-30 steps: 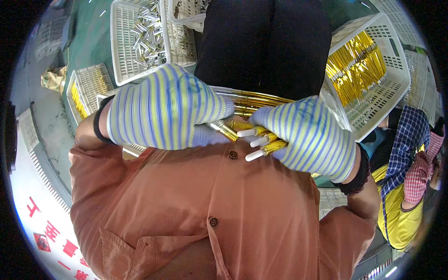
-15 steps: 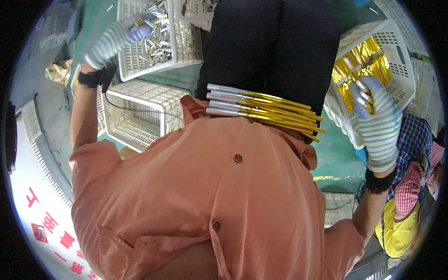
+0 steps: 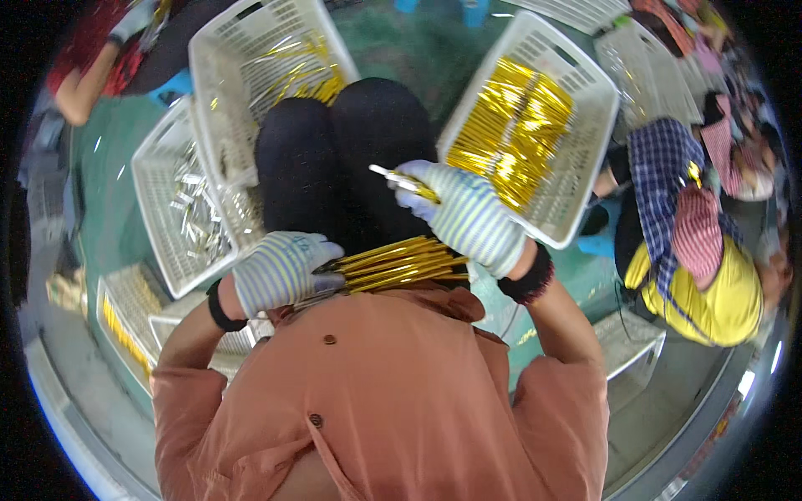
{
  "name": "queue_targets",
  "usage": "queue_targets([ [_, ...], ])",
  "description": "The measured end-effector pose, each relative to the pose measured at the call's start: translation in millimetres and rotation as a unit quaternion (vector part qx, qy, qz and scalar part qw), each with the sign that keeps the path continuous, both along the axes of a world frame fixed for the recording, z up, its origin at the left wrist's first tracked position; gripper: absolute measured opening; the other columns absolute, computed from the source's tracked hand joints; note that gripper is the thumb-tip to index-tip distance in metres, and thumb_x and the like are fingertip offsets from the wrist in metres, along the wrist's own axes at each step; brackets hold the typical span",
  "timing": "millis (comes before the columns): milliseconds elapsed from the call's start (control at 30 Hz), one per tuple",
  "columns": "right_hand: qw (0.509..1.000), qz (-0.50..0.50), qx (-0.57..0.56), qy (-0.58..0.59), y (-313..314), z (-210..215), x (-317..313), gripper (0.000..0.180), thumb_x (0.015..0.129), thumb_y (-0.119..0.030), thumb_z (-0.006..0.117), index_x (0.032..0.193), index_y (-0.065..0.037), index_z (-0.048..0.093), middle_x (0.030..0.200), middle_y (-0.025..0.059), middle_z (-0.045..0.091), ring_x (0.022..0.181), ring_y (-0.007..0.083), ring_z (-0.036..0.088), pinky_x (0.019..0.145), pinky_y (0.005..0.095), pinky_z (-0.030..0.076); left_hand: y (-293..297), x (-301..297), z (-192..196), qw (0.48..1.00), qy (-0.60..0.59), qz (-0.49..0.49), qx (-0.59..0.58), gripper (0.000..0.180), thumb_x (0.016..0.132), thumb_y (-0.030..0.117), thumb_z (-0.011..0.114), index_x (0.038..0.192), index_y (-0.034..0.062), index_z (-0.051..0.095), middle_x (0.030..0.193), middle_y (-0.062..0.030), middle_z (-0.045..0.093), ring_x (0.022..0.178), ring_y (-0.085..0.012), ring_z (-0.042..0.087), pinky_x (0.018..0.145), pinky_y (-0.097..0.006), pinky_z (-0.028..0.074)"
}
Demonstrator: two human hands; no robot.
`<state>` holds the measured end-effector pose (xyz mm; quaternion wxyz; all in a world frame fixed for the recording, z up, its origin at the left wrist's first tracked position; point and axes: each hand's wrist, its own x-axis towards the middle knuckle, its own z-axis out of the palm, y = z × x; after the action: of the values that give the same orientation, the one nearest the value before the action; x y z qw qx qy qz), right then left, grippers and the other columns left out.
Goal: The person is counting and bundling gold-colored plastic tubes in a factory setting.
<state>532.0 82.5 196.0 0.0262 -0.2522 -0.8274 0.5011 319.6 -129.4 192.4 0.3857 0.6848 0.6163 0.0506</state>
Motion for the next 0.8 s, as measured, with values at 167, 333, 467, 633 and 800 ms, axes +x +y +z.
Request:
queue_targets([
  [167, 0.984, -0.106, -0.131, 0.057, 12, -7, 18, 0.027, 0.102, -0.019, 0.070, 0.124, -0.003, 0.069, 0.097, 0.0090, 0.074, 0.082, 0.0153, 0.069, 0.078, 0.0310, 0.056, 16, -4, 11, 1.000, 0.008, 0.007, -0.001, 0.033, 0.092, 0.040, 0.072, 0.099, 0.0074, 0.071, 0.088, -0.0133, 0.069, 0.084, -0.0356, 0.069, 0.073, -0.046, 0.054],
  [333, 0.921, -0.334, -0.115, 0.167, 106, -45, 62, 0.023, 0.107, -0.023, 0.064, 0.117, -0.003, 0.070, 0.102, 0.0037, 0.073, 0.092, 0.0136, 0.067, 0.084, 0.0304, 0.055, 18, -4, 2, 0.999, -0.015, 0.031, 0.003, 0.030, 0.093, 0.038, 0.073, 0.092, 0.0078, 0.071, 0.082, -0.0145, 0.066, 0.079, -0.0364, 0.068, 0.070, -0.045, 0.054],
  [467, 0.616, -0.571, -0.427, 0.335, 231, -199, 154, 0.024, 0.106, -0.021, 0.064, 0.123, -0.004, 0.063, 0.116, 0.0161, 0.071, 0.104, 0.0322, 0.071, 0.099, 0.0510, 0.058, 24, 4, -12, 0.987, 0.009, 0.018, 0.157, 0.028, 0.092, 0.036, 0.074, 0.087, 0.0090, 0.071, 0.074, -0.0122, 0.063, 0.067, -0.0341, 0.065, 0.060, -0.043, 0.052],
  [633, 0.827, -0.491, -0.253, 0.106, 244, -298, 149, 0.017, 0.103, -0.010, 0.063, 0.117, -0.004, 0.069, 0.108, 0.0167, 0.075, 0.097, 0.0295, 0.071, 0.098, 0.0449, 0.057, 18, -1, -20, 0.987, -0.001, 0.040, 0.158, 0.027, 0.085, 0.032, 0.083, 0.091, 0.0071, 0.073, 0.074, -0.0117, 0.063, 0.065, -0.0337, 0.066, 0.058, -0.041, 0.051],
  [800, 0.900, -0.375, -0.162, -0.154, 216, -338, 50, 0.036, 0.085, -0.005, 0.081, 0.119, -0.002, 0.073, 0.110, 0.0136, 0.078, 0.092, 0.0218, 0.072, 0.083, 0.0362, 0.060, 22, 8, 0, 0.994, 0.035, 0.058, 0.083, 0.024, 0.085, 0.028, 0.083, 0.095, 0.0084, 0.075, 0.076, -0.0111, 0.065, 0.065, -0.0330, 0.066, 0.059, -0.041, 0.051],
])
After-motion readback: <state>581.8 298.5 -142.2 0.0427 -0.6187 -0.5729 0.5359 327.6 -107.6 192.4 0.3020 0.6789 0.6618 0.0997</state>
